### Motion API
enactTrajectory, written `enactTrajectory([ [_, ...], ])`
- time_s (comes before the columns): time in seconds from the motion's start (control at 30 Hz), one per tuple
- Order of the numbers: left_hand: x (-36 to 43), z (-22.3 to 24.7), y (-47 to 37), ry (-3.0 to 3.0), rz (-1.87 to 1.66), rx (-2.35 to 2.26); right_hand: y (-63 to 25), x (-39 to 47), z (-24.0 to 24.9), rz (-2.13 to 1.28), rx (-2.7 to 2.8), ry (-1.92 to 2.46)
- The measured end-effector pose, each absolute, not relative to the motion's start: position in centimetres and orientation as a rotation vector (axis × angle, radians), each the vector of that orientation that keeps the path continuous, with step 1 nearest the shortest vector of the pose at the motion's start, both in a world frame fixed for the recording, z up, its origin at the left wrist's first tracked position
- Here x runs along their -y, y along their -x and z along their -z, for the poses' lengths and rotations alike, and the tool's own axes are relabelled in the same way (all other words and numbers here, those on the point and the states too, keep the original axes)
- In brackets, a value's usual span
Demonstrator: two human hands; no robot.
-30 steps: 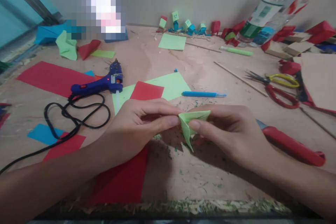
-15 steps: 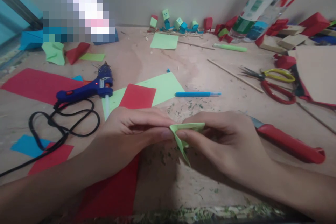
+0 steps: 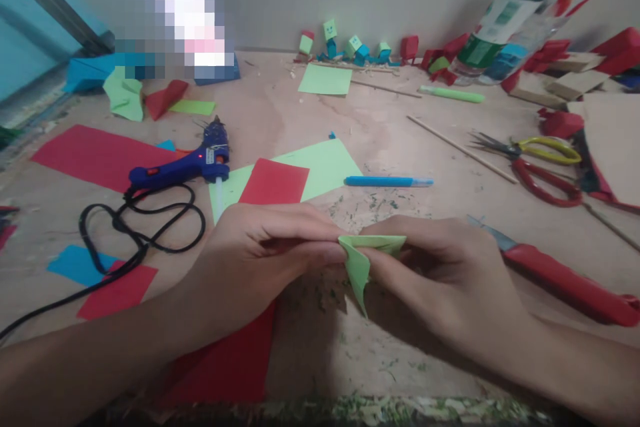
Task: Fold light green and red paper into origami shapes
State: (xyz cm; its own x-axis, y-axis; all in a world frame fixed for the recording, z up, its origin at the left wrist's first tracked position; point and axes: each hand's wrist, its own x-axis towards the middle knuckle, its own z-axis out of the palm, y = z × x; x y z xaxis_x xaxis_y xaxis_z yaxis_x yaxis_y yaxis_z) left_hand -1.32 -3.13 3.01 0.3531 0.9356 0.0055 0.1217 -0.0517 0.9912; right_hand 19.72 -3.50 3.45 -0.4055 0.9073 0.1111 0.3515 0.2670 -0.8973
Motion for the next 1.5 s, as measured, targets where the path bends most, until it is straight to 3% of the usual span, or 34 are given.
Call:
enactTrajectory([
  [0.27,3.2,-2.9,1.2,-1.395,-0.929,-1.035,-19.9,3.7,-3.2,-1.019,1.932,1.190],
  [0.63,3.5,-3.1,1.2,-1.421,-0.962,-1.027,-19.8,3.8,-3.2,-1.157,1.872,1.183],
  [1.0,3.7,-3.1,1.3,-1.845,-0.949,-1.070,-20.0,3.3,-3.6,-0.968,1.957,1.122],
  [1.5,4.0,-3.1,0.8,-1.825,-0.857,-1.149,-19.2,3.2,-3.9,-1.248,1.710,1.236],
])
